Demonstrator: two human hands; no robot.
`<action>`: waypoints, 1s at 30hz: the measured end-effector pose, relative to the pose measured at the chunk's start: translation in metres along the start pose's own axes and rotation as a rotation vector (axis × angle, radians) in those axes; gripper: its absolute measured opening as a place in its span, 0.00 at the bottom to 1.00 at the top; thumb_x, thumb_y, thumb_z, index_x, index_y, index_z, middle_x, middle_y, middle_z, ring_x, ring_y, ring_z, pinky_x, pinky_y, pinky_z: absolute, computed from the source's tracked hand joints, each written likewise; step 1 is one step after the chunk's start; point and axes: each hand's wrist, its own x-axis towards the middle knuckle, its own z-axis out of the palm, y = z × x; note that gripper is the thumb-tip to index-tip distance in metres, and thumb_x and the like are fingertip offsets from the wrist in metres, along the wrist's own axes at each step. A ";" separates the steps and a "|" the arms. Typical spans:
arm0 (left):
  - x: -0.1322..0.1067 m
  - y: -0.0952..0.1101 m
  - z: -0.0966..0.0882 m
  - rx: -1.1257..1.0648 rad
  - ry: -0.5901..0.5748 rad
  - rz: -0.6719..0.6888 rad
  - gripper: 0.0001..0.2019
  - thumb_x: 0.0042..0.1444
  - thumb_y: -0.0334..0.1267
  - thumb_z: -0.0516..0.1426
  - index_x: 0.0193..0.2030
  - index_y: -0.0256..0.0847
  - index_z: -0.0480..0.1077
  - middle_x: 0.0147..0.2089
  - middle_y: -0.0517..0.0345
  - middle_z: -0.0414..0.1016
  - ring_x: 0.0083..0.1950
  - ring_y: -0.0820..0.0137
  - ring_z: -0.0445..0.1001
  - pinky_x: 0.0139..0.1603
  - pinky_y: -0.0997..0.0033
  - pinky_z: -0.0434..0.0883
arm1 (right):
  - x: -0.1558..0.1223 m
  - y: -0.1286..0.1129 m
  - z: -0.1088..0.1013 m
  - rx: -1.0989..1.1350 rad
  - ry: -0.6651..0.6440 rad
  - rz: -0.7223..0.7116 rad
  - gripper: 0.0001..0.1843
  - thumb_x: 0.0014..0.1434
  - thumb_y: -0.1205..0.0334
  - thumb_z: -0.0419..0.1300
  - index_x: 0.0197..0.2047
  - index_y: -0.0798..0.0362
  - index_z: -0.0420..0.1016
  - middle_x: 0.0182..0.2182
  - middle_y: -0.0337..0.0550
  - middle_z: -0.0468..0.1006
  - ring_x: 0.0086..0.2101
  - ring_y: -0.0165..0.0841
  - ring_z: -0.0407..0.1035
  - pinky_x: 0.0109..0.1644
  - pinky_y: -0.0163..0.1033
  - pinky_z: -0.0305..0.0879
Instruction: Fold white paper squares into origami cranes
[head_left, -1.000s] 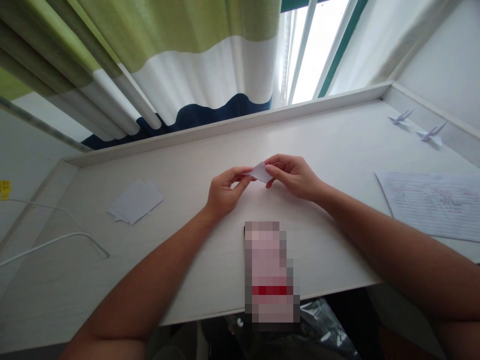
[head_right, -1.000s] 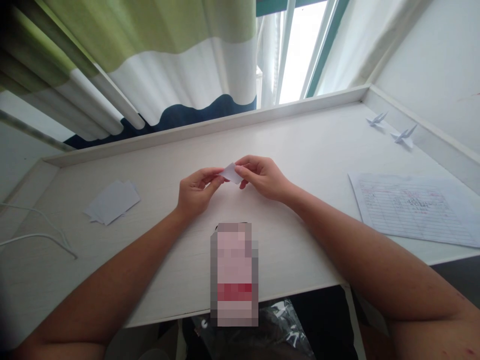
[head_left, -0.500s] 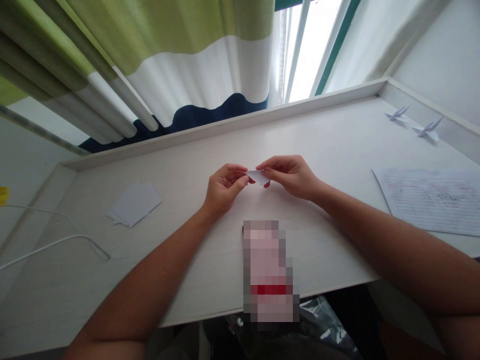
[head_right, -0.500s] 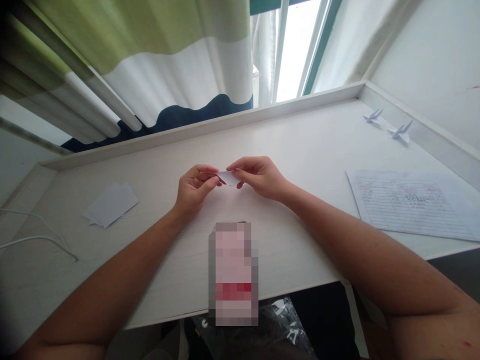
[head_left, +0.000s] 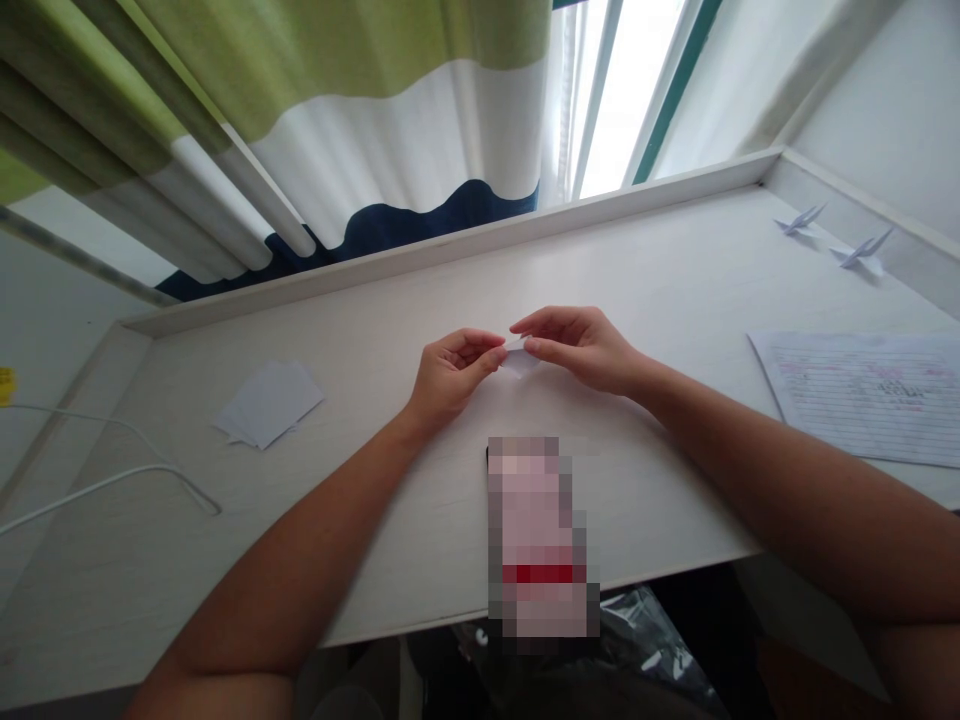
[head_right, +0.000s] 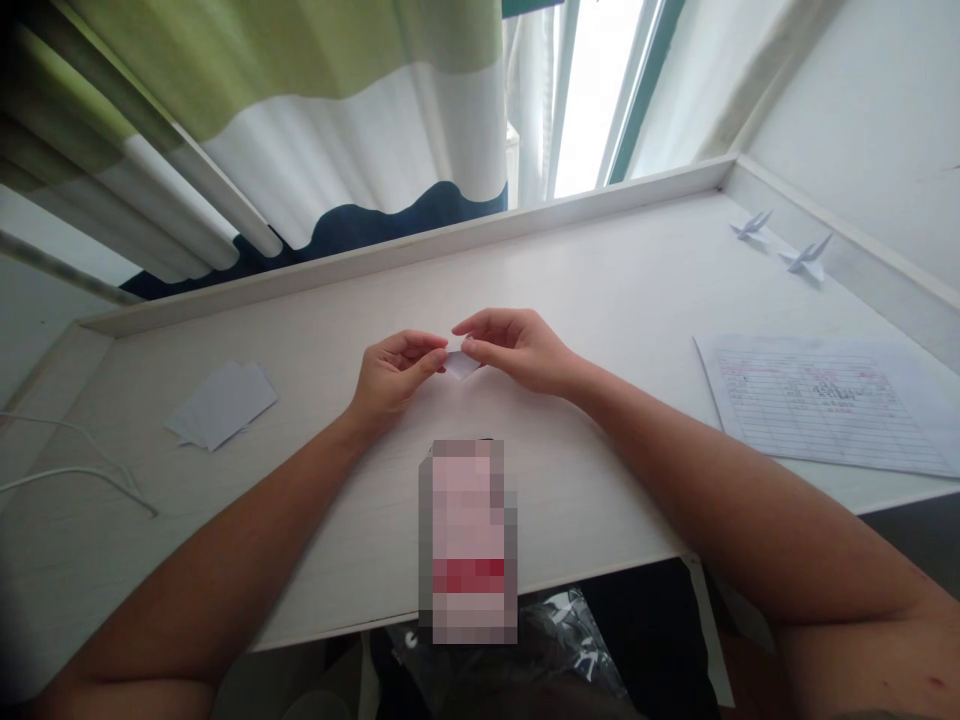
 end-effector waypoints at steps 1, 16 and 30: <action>0.000 0.000 0.000 -0.002 -0.007 0.008 0.15 0.55 0.47 0.76 0.41 0.40 0.83 0.38 0.55 0.86 0.38 0.71 0.82 0.43 0.69 0.79 | 0.000 0.000 0.000 -0.010 -0.001 -0.001 0.19 0.62 0.44 0.74 0.45 0.51 0.88 0.40 0.45 0.88 0.40 0.36 0.80 0.45 0.43 0.78; 0.002 -0.002 0.001 0.016 -0.025 0.040 0.16 0.58 0.51 0.73 0.41 0.41 0.82 0.36 0.56 0.84 0.35 0.71 0.79 0.38 0.70 0.77 | -0.001 0.000 0.002 0.008 -0.069 0.057 0.20 0.63 0.42 0.73 0.39 0.53 0.83 0.30 0.42 0.83 0.32 0.32 0.76 0.39 0.41 0.73; 0.004 -0.002 -0.008 -0.145 -0.079 -0.046 0.17 0.54 0.41 0.76 0.49 0.44 0.83 0.43 0.55 0.86 0.44 0.68 0.83 0.49 0.67 0.78 | -0.001 0.001 0.000 0.133 -0.047 0.075 0.26 0.60 0.46 0.77 0.54 0.49 0.77 0.32 0.37 0.84 0.34 0.35 0.82 0.46 0.45 0.80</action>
